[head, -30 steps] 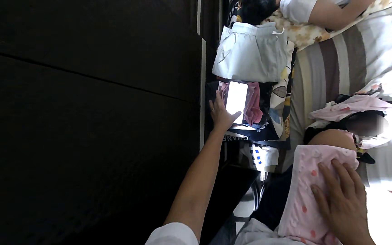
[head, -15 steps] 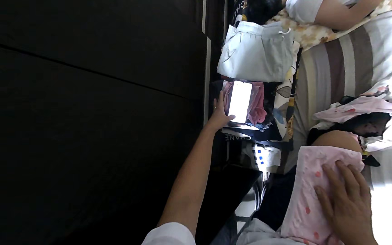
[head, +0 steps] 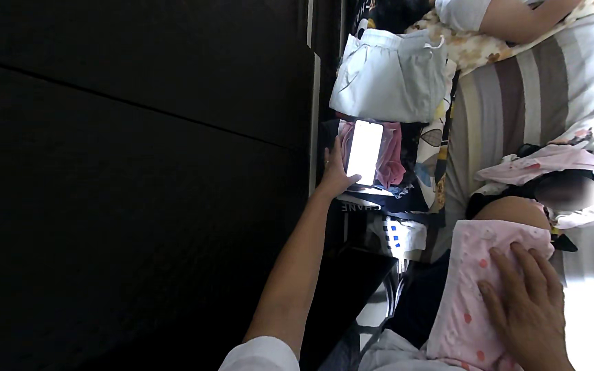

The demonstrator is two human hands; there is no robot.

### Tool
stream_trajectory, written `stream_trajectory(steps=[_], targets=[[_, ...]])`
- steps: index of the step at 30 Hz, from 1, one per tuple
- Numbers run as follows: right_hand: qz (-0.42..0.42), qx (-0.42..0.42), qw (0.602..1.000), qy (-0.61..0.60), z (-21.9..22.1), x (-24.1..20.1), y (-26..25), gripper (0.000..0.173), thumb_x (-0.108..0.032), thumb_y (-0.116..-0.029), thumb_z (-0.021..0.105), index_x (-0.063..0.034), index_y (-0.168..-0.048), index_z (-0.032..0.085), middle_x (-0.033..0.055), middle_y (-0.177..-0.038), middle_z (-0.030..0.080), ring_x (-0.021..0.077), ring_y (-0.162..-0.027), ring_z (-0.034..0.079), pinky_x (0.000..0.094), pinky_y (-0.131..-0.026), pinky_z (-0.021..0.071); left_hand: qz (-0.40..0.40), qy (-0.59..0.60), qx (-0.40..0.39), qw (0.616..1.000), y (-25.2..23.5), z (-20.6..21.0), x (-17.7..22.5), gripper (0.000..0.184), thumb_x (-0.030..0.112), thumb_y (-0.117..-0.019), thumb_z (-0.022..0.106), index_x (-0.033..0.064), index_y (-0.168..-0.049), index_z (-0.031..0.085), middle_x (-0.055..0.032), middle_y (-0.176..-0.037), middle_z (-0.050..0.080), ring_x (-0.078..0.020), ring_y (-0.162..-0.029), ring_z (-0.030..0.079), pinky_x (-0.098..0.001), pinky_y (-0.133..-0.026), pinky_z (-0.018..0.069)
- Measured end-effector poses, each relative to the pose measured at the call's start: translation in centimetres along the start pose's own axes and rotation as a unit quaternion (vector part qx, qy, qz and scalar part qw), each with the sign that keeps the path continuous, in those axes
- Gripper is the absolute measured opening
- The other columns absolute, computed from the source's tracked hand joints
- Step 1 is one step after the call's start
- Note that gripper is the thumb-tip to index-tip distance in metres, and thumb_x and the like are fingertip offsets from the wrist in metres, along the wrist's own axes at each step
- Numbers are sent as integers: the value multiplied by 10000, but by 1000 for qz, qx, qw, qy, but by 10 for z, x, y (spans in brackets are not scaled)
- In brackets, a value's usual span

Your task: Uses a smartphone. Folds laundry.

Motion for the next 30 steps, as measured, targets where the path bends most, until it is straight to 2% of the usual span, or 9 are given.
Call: stream_trajectory(steps=[4, 7, 9, 12, 18, 20, 23, 26, 30], targets=[[0, -2, 1000, -1, 0, 0, 0, 580, -523, -1057, 371, -127, -1427, 576, 268, -1458, 525, 480, -1403, 410, 564, -1137, 308, -3, 2, 3, 1000, 2, 0, 0, 1238, 139, -784, 872, 65, -1646, -13, -185, -1714, 73, -445, -1566, 55, -548, -1259, 141], [1, -3, 1000, -2, 0, 0, 0, 588, -533, -1057, 369, -131, -1438, 568, 270, -1461, 523, 481, -1408, 408, 568, -1141, 308, -10, 30, 3, 999, 1, -1, -6, 1117, 124, -870, 796, 83, -1651, -2, -197, -1711, 75, -434, -1570, 62, -553, -1252, 179], [1, -3, 1000, -1, 0, -1, 0, 589, -537, -1060, 359, -137, -1442, 562, 267, -1465, 520, 476, -1411, 405, 561, -1146, 303, -15, 39, 1, 999, 1, -1, -7, 1042, 128, -926, 737, 88, -1651, -10, -240, -1696, 93, -439, -1567, 78, -551, -1246, 208], [1, -1, 1000, -6, 0, 0, 0, 584, -532, -1059, 365, -140, -1445, 561, 262, -1472, 514, 473, -1416, 398, 556, -1156, 293, -18, 30, 0, 999, 1, 0, -5, 1004, 142, -957, 704, 80, -1649, -21, -246, -1694, 101, -439, -1567, 76, -541, -1251, 195], [1, 2, 1000, -6, 0, 1, 1, 580, -530, -1058, 367, -139, -1434, 572, 256, -1469, 521, 468, -1419, 396, 544, -1156, 291, -5, 16, 22, 1000, 0, -1, 0, 1037, 159, -921, 746, 51, -1645, 12, -218, -1699, 124, -440, -1566, 85, -539, -1260, 150], [0, 2, 1000, -6, 1, 1, 1, 579, -528, -1057, 371, -140, -1436, 571, 257, -1468, 522, 468, -1419, 396, 544, -1156, 293, -8, 5, 55, 998, 1, -2, 4, 1083, 224, -875, 801, 20, -1638, 60, -224, -1688, 174, -459, -1554, 126, -570, -1250, 162], [1, 1, 1000, -7, 1, 1, 1, 580, -533, -1058, 365, -148, -1445, 563, 250, -1476, 516, 460, -1427, 390, 544, -1160, 290, -47, -29, 88, 995, 0, 1, 8, 1181, 363, -815, 851, 34, -1641, 74, -205, -1679, 224, -474, -1543, 158, -642, -1209, 212], [4, 2, 1000, -6, 0, 2, 1, 577, -531, -1059, 363, -148, -1438, 568, 251, -1468, 523, 460, -1418, 401, 546, -1153, 299, -51, -47, 117, 991, -1, 2, 11, 1200, 400, -773, 872, 59, -1644, 121, -168, -1676, 260, -471, -1534, 188, -677, -1177, 237], [1, 3, 1000, -9, -1, 2, 1, 573, -528, -1060, 367, -149, -1441, 567, 251, -1470, 520, 460, -1419, 397, 545, -1153, 294, -59, -72, 116, 989, -2, 4, 10, 1199, 398, -772, 877, 74, -1646, 124, -159, -1686, 236, -466, -1536, 188, -649, -1193, 230]])
Point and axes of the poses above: each hand's wrist, its own y-axis away from the middle knuckle, its own z-axis out of the palm, x = y × z, the point moved 10 cm from there along -y, towards the middle knuckle
